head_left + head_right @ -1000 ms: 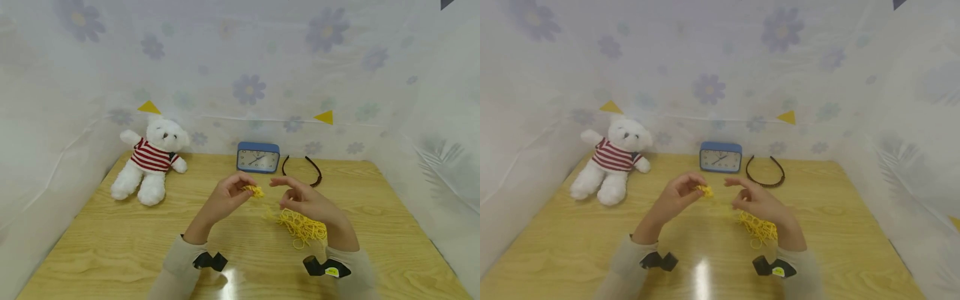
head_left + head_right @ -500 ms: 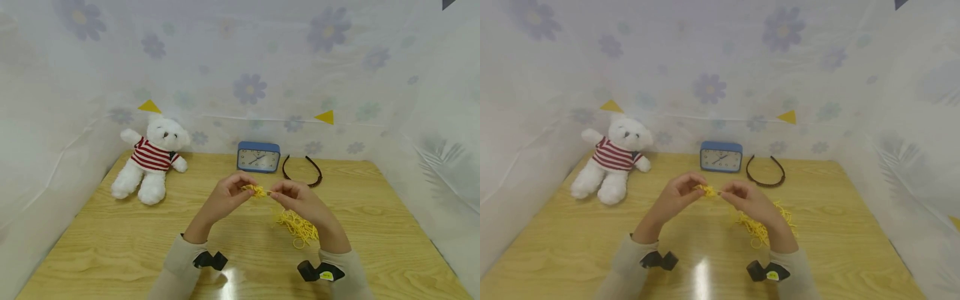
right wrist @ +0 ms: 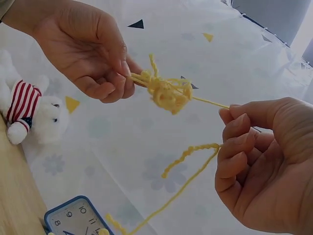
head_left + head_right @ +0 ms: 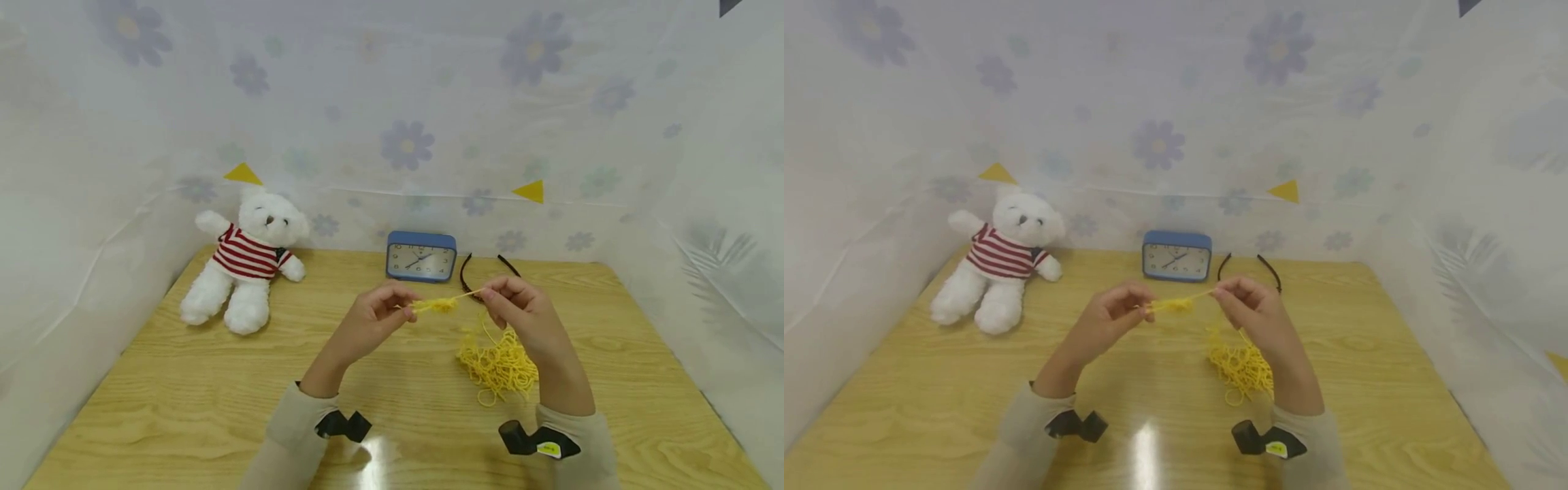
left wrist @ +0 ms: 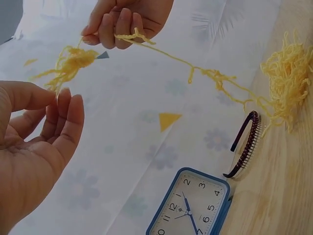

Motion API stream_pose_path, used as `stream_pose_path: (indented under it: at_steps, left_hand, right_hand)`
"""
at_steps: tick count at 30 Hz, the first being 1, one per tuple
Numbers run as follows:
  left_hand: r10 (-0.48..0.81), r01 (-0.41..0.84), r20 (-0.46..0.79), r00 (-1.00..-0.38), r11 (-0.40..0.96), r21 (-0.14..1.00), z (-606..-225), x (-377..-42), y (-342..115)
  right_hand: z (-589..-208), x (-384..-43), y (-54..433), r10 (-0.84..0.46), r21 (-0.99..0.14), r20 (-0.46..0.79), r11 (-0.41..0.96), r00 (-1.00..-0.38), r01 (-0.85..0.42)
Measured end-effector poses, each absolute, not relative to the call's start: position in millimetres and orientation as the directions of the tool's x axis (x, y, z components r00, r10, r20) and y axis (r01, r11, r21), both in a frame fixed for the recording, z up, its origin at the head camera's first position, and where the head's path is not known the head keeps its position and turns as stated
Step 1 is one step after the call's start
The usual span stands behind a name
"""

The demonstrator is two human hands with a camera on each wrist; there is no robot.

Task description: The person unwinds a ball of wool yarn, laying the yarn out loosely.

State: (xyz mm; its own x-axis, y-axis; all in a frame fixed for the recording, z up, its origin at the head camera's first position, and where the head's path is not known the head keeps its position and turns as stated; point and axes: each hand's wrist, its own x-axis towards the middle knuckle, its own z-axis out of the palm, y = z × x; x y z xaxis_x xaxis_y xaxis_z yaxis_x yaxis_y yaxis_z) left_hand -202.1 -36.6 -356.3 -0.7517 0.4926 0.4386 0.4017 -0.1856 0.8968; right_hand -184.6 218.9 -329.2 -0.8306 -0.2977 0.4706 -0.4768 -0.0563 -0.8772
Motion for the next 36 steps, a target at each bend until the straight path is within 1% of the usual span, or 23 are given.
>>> stream_pose_path:
  at_steps: [3, 5, 8, 10, 12, 15, 18, 22, 26, 30, 34, 36]
  left_hand:
    - [0.502, 0.381, 0.414, -0.759, -0.172, 0.908, -356.8, -202.8, -36.0]
    - [0.523, 0.376, 0.406, -0.749, -0.167, 0.911, -356.4, -202.5, -34.3]
    - [0.606, 0.379, 0.383, -0.697, -0.142, 0.914, -356.3, -201.0, -30.9]
    - [0.673, 0.386, 0.348, -0.652, -0.100, 0.917, -356.3, -199.5, -28.0]
    - [0.720, 0.388, 0.295, -0.629, -0.038, 0.921, -356.6, -198.2, -25.3]
    - [0.731, 0.401, 0.241, -0.638, 0.050, 0.915, -357.1, -196.4, -22.2]
    - [0.723, 0.410, 0.251, -0.644, 0.049, 0.911, -358.4, -196.2, -20.6]
    - [0.734, 0.396, 0.282, -0.618, -0.018, 0.918, -359.3, -196.7, -20.1]
    - [0.707, 0.346, 0.311, -0.635, -0.099, 0.933, -360.5, -197.3, -22.1]
    - [0.607, 0.336, 0.367, -0.704, -0.170, 0.926, -361.2, -199.3, -25.1]
    - [0.527, 0.351, 0.373, -0.763, -0.147, 0.925, -360.0, -201.4, -28.9]
    - [0.498, 0.331, 0.352, -0.793, -0.133, 0.934, -358.9, -202.1, -31.0]
  right_hand:
    - [-328.0, -184.0, 219.5, -0.314, -0.868, 0.485, -0.058, -0.816, -0.493]
    - [-328.0, -184.3, 218.9, -0.352, -0.867, 0.479, -0.049, -0.804, -0.496]
    - [-329.5, -184.9, 214.3, -0.420, -0.878, 0.437, -0.006, -0.796, -0.479]
    - [-330.5, -184.9, 209.2, -0.460, -0.884, 0.401, 0.032, -0.792, -0.466]
    - [-331.3, -184.4, 204.2, -0.489, -0.883, 0.381, 0.057, -0.784, -0.465]
    - [-331.5, -182.7, 198.3, -0.518, -0.876, 0.373, 0.077, -0.770, -0.476]
    - [-331.8, -181.5, 195.4, -0.512, -0.869, 0.371, 0.101, -0.775, -0.483]
    - [-331.9, -180.3, 195.2, -0.479, -0.873, 0.353, 0.140, -0.803, -0.467]
    - [-330.2, -179.3, 198.2, -0.441, -0.876, 0.321, 0.197, -0.838, -0.439]
    - [-327.1, -179.2, 204.4, -0.383, -0.870, 0.298, 0.267, -0.874, -0.414]
    - [-324.2, -179.5, 216.9, -0.282, -0.876, 0.303, 0.293, -0.910, -0.383]
    - [-322.9, -179.8, 224.5, -0.206, -0.894, 0.319, 0.259, -0.925, -0.365]
